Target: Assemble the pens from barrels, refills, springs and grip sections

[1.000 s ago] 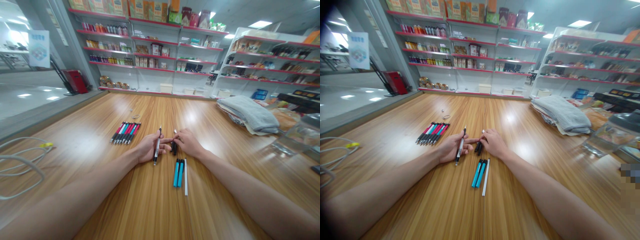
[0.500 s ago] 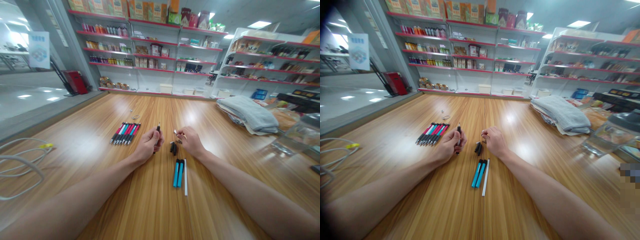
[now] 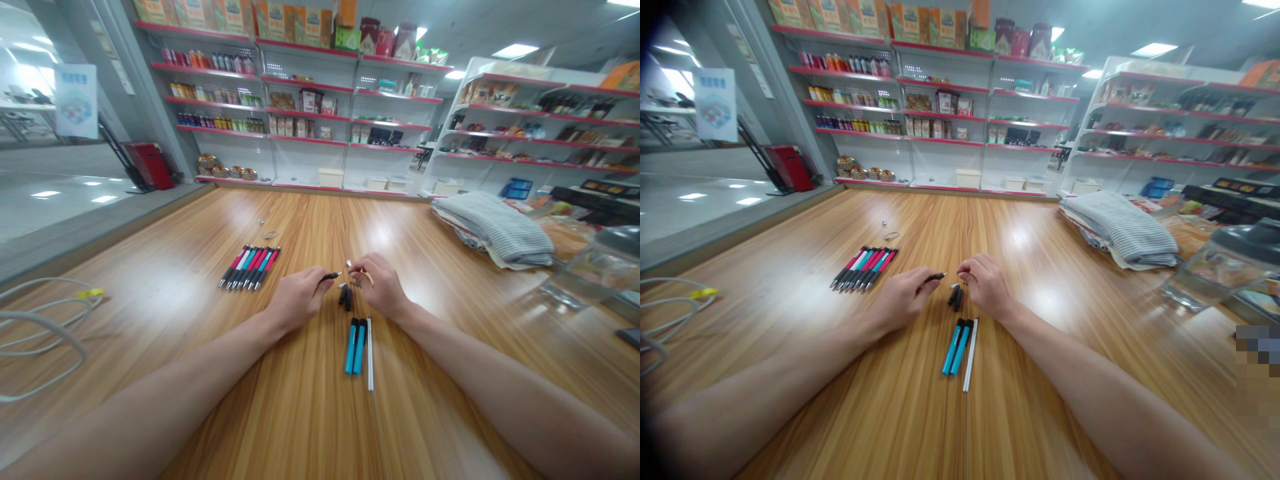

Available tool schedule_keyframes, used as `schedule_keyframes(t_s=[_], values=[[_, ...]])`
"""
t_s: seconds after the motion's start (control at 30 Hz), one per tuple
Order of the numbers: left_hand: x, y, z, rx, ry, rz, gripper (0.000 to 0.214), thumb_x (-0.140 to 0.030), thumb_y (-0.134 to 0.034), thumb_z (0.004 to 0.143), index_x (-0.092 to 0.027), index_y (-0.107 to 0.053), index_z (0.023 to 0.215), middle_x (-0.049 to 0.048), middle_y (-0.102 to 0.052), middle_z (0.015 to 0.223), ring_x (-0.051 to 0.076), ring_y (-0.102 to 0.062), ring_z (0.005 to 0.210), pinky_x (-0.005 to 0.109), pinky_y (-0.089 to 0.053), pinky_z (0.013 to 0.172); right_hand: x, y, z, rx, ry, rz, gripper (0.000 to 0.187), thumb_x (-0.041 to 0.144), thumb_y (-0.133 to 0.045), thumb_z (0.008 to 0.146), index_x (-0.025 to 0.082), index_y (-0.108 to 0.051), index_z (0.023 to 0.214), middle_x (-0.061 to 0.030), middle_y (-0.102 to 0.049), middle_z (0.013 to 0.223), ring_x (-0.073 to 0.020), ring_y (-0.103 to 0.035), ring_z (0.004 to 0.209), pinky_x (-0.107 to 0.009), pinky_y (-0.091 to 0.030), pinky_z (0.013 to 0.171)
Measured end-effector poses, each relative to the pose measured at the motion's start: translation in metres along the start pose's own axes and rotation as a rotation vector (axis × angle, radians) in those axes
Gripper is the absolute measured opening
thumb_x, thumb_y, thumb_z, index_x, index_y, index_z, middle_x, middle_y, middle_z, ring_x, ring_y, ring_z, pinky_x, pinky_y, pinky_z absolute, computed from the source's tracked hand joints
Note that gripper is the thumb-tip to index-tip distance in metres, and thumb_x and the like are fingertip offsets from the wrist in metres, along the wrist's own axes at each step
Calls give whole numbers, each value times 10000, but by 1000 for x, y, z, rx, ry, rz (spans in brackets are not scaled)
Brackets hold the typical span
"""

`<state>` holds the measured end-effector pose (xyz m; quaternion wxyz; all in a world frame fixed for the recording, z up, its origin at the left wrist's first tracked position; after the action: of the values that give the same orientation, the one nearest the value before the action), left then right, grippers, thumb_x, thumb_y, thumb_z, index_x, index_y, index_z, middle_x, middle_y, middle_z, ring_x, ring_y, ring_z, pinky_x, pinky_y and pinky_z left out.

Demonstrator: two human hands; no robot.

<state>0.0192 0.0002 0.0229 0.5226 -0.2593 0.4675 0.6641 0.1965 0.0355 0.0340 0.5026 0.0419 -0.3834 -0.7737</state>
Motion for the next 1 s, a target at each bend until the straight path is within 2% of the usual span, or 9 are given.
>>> schedule_keyframes(t_s=[0.23,0.33,0.53,0.63,0.8,1.0], values=[[4,-6,0,54,-65,104,97,-289,-669,783,-263,-699,871,47,-588,795,185,-555,800,231,-403,711,12,-2,0,48,54,26,118,192,-477,906,205,-593,884,-68,-610,862,-205,-540,861,-363,-458,777],[4,-5,0,38,-89,166,120,-317,-641,806,-257,-698,893,54,-608,815,185,-562,802,242,-406,727,11,-1,0,20,44,20,116,184,-479,905,198,-593,887,-71,-607,862,-202,-539,863,-363,-458,783],[4,-8,1,78,-180,583,234,-366,-463,920,-240,-649,984,38,-638,876,163,-577,789,262,-398,702,14,-1,0,15,111,26,93,163,-510,888,183,-600,882,-70,-606,842,-200,-535,839,-363,-461,762],[3,-9,1,101,-227,704,261,-376,-422,941,-232,-636,981,28,-635,851,145,-583,762,251,-395,665,18,-4,0,31,141,36,91,166,-523,888,180,-611,902,-69,-604,846,-192,-533,831,-357,-463,758],[1,-10,0,101,-261,737,263,-367,-407,948,-215,-621,967,28,-616,830,141,-571,739,255,-401,650,18,-5,0,28,148,60,102,174,-543,881,190,-625,940,-70,-604,857,-191,-539,838,-357,-469,754],[0,-12,1,91,-316,704,216,-283,-423,941,-186,-612,980,56,-596,870,175,-553,850,307,-434,769,16,-6,-2,39,150,36,97,196,-548,886,182,-637,921,-69,-607,827,-186,-543,809,-352,-467,744]])
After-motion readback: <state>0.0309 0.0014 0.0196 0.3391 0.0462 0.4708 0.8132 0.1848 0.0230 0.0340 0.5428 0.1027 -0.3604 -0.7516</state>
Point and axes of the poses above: each hand's wrist, its own z-axis towards the middle knuckle, its own y-axis out of the back of the hand, x = y × z, the point moved 5 cm from there along z, towards the middle knuckle
